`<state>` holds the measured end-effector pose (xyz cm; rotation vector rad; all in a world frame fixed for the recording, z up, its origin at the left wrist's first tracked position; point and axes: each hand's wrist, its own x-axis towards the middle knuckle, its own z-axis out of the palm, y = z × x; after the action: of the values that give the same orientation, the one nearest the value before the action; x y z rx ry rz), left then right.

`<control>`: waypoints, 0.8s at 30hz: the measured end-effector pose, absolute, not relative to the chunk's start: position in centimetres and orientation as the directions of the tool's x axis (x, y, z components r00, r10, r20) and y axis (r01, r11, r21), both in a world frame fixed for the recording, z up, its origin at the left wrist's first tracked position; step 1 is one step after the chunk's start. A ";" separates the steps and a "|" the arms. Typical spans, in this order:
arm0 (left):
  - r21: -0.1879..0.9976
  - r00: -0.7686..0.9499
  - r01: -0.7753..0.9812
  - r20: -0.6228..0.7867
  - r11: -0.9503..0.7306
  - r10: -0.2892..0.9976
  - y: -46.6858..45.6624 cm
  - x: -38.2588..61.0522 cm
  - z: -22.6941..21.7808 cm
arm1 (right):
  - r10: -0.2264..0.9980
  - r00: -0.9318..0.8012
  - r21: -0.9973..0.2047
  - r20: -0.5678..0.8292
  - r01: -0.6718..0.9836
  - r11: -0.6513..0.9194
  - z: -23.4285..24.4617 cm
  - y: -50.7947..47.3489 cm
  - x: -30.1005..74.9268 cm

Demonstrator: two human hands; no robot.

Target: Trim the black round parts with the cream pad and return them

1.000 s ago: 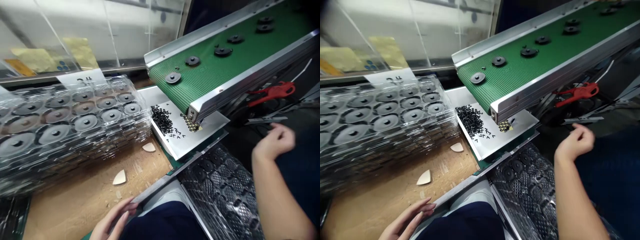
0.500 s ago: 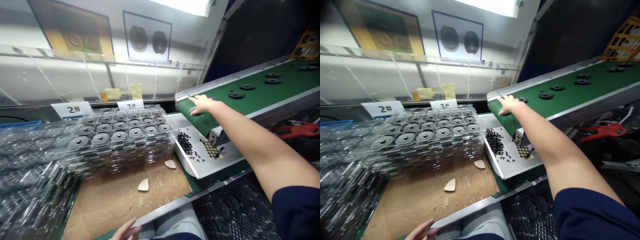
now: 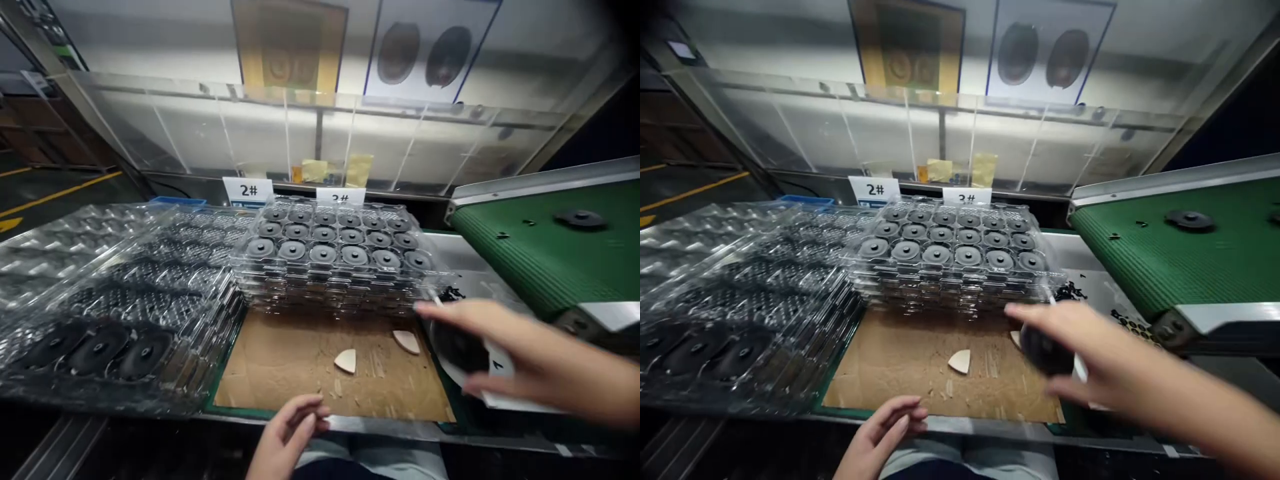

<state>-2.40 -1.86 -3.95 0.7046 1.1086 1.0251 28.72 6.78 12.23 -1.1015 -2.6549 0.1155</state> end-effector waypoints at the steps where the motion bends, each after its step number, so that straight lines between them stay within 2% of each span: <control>1: 0.846 0.172 -0.369 -0.345 0.385 0.923 -1.4 -1.6 -3.6 | 0.688 -0.692 -0.226 0.218 0.650 0.726 10.6 5.0 26.9; 5: 0.683 0.403 -0.579 -0.235 0.445 0.884 -0.8 1.2 -4.2 | 0.728 -0.643 -0.490 0.238 0.568 0.662 3.3 0.7 21.3; 8: 0.598 0.452 -0.606 -0.284 0.525 0.846 -0.8 1.8 -5.7 | 0.821 -0.521 -0.644 0.232 0.550 0.531 -1.3 -0.5 18.8; 11: 0.548 0.462 -0.588 -0.377 0.595 0.803 -0.7 0.8 -6.8 | 0.890 -0.417 -0.720 0.186 0.558 0.412 -3.7 -0.6 17.0; 14: 0.473 0.429 -0.599 -0.491 0.646 0.758 -0.1 -0.8 -6.7 | 0.905 -0.395 -0.734 0.155 0.567 0.373 -5.2 0.8 16.4; 18: 0.365 0.304 -0.738 -0.571 0.568 0.762 1.5 -2.5 -5.1 | 0.969 -0.184 -0.638 0.162 0.729 0.246 -8.6 4.0 17.3; 21: 0.365 0.207 -0.803 -0.571 0.472 0.794 2.7 -3.0 -4.1 | 0.966 -0.219 -0.623 0.139 0.739 0.257 -11.8 5.3 17.9; 24: 0.380 0.193 -0.810 -0.547 0.447 0.815 3.6 -3.2 -3.6 | 0.957 -0.241 -0.632 0.160 0.720 0.287 -13.6 5.4 18.0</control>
<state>-3.17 3.64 -3.58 0.0070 0.7720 1.1393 18.02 5.41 -13.65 -1.4957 -2.0391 0.5970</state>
